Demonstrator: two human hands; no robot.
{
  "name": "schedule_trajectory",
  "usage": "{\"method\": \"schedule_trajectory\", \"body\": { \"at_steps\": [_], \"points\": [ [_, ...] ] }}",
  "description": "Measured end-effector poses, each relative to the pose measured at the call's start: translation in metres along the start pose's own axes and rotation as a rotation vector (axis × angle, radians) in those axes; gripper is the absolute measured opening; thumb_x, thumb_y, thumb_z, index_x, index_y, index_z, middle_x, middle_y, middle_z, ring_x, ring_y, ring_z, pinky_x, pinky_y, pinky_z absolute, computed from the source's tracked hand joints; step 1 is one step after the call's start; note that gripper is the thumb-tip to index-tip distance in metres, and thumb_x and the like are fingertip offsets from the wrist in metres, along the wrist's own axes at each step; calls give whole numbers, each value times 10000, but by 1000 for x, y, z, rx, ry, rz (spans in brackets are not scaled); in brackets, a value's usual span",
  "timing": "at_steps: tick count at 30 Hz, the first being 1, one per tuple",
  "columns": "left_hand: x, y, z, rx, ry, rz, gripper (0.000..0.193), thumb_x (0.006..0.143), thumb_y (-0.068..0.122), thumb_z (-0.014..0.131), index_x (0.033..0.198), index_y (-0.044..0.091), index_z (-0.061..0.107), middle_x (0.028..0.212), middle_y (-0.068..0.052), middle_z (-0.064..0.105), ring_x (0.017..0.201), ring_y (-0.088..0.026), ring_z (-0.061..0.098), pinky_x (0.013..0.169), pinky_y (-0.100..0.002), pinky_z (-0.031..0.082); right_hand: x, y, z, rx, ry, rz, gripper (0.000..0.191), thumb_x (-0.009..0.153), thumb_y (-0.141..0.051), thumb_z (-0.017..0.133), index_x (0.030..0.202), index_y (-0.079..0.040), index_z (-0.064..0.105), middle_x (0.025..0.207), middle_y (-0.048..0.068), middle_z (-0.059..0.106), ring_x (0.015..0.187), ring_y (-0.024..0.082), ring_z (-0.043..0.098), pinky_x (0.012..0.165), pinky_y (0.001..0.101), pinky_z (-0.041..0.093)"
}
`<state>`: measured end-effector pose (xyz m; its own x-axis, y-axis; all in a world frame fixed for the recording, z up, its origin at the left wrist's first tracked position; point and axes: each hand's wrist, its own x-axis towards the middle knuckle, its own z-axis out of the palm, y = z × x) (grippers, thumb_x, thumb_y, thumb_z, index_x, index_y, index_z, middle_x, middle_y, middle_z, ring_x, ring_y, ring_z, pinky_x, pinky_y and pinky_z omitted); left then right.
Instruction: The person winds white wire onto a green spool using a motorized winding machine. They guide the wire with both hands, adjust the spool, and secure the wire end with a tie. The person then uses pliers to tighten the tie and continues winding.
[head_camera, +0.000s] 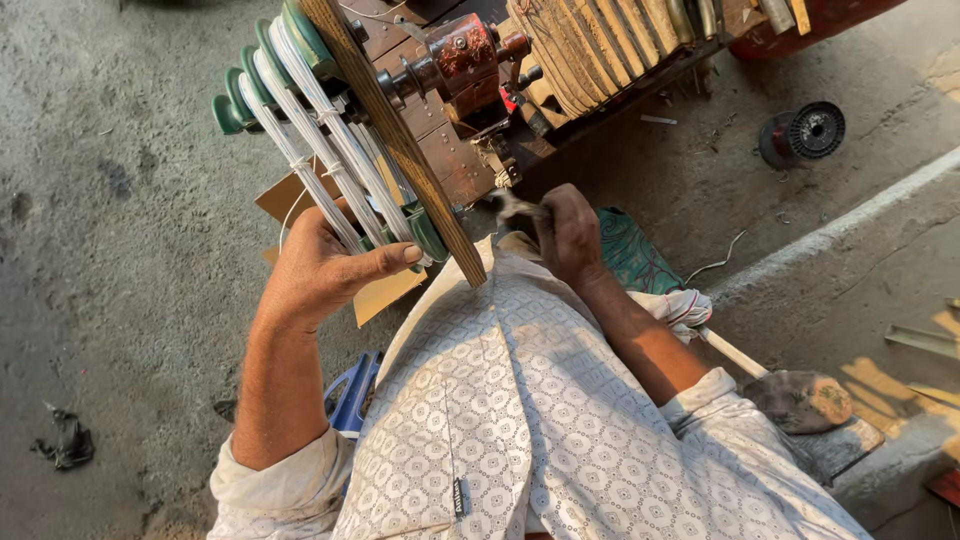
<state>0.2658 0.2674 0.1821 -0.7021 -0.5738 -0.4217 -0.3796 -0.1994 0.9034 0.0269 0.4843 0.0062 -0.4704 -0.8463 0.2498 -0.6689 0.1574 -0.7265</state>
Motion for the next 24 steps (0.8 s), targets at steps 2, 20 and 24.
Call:
{"method": "schedule_trajectory", "body": {
  "at_steps": [2,20,24],
  "points": [
    [0,-4,1,50,5,20,543,661,350,939,1054,33,740,926,-114,790,867,-197,781,785,-369,654,-16,17,11,-25,55,177,167,1064,-165,595,1005,-14,553,947,189,608,826,375,619,711,504,490],
    [5,-8,16,11,78,37,449,652,228,950,1016,44,762,910,-83,790,807,-173,769,755,-335,639,78,70,36,-315,-235,39,374,866,-155,731,1227,-98,653,1142,213,609,1041,420,599,844,504,508],
    [3,-8,19,82,147,-80,434,610,231,966,959,53,780,846,-75,794,744,-173,763,702,-342,629,74,19,-10,-50,-94,16,163,1009,-250,657,993,-89,677,911,114,677,813,264,675,670,395,534]
  ]
}}
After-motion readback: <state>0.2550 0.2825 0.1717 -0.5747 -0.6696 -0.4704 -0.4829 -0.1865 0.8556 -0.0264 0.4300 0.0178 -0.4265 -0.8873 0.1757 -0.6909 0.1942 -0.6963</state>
